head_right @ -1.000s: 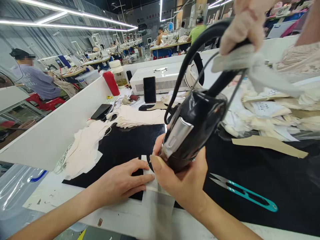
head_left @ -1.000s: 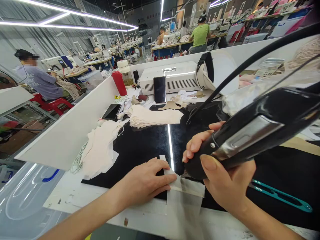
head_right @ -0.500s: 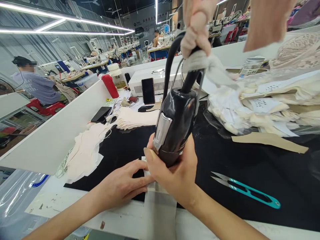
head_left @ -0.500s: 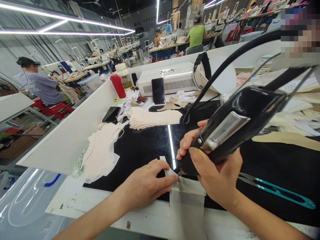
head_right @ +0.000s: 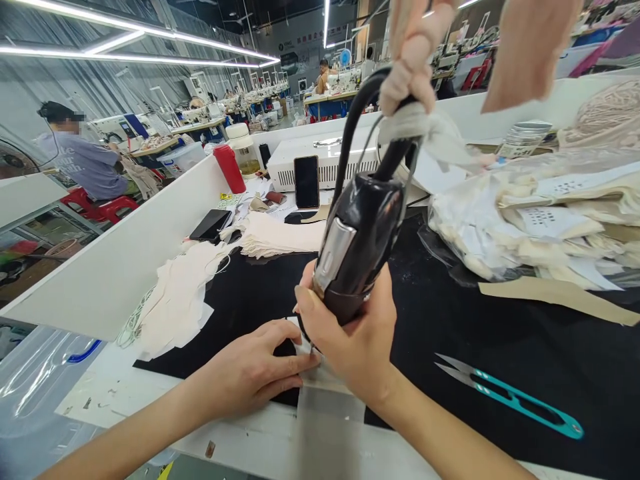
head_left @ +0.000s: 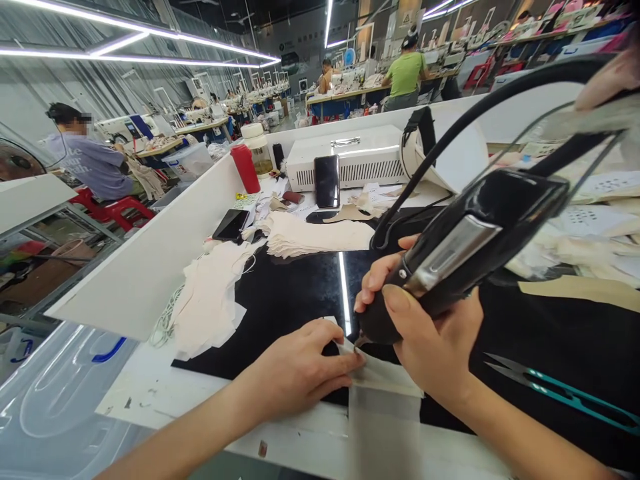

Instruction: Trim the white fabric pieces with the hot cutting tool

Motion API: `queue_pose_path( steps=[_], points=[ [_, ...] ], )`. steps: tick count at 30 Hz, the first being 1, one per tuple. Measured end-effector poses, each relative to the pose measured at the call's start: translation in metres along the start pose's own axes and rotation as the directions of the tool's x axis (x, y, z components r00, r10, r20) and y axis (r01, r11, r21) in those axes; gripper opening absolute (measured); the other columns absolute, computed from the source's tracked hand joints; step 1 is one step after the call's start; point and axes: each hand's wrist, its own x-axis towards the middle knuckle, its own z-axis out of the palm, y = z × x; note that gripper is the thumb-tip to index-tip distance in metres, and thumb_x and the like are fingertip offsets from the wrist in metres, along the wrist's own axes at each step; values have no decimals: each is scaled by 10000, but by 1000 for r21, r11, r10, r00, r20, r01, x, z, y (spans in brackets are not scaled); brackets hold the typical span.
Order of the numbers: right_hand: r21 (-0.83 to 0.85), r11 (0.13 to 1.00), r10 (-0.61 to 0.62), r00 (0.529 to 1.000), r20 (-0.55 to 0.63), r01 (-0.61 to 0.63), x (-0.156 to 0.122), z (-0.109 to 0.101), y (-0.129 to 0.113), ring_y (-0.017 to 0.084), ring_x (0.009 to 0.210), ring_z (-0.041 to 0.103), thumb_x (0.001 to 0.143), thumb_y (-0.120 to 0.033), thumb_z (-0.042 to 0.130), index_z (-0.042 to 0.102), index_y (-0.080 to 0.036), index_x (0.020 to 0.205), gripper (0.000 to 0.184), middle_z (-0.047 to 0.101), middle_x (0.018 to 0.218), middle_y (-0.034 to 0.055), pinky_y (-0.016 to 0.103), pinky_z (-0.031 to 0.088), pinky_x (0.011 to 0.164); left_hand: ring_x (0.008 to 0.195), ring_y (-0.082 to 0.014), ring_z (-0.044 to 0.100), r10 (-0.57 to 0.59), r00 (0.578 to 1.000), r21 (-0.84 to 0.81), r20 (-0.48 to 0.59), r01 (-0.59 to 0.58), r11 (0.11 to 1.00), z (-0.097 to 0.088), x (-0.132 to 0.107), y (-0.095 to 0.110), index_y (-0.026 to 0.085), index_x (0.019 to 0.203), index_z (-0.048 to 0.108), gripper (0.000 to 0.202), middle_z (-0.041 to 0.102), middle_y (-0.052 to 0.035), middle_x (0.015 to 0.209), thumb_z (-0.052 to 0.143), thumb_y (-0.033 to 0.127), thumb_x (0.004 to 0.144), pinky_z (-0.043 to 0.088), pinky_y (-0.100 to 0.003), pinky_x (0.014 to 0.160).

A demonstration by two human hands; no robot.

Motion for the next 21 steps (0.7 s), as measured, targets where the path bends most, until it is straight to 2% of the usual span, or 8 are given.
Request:
queue_pose_path(
  steps=[5,10,13,17,21],
  points=[
    [49,999,-4,999,40,2,5,3,1,134,590,680,919,-428,994,627,-294,1070,418,756,831,-73,277,623,518,1220,-266,720,-2,1000,-22,-10,2,1000,0,1,1,227,1445,794,323,690,-134,1304,642,385,1207,674,-372,1081],
    [2,1000,23,1000,-16,-23,3,9,5,136,598,705,903,-482,1002,653,-298,1111,446,748,829,-80,278,654,540,1231,-260,721,-1,1000,-41,-16,1,999,2,1,0,221,1461,789,333,692,-135,1300,632,378,1214,676,-368,1082],
    [16,1000,13,1000,24,-13,5,9,5,129,582,684,926,-488,984,649,-298,1136,438,746,819,-80,268,646,528,1218,-251,724,-9,1000,-38,-26,8,999,2,0,-1,234,1453,787,316,691,-127,1287,634,375,1216,678,-359,1066],
    [-13,999,-30,998,64,31,13,0,1,133,624,681,921,-500,993,640,-298,1162,473,754,838,-74,273,652,572,1179,-247,735,-23,1000,-18,-12,23,1000,-1,-2,0,246,1458,764,301,704,-116,1287,611,359,1226,682,-352,1025],
    [-123,992,-28,998,59,35,19,-20,-8,151,694,712,883,-583,1013,628,-314,1197,565,761,894,-70,302,659,655,1156,-237,749,-69,997,-18,-39,68,998,-2,1,0,212,1499,705,326,744,-104,1267,519,333,1260,676,-341,1012]
  ],
)
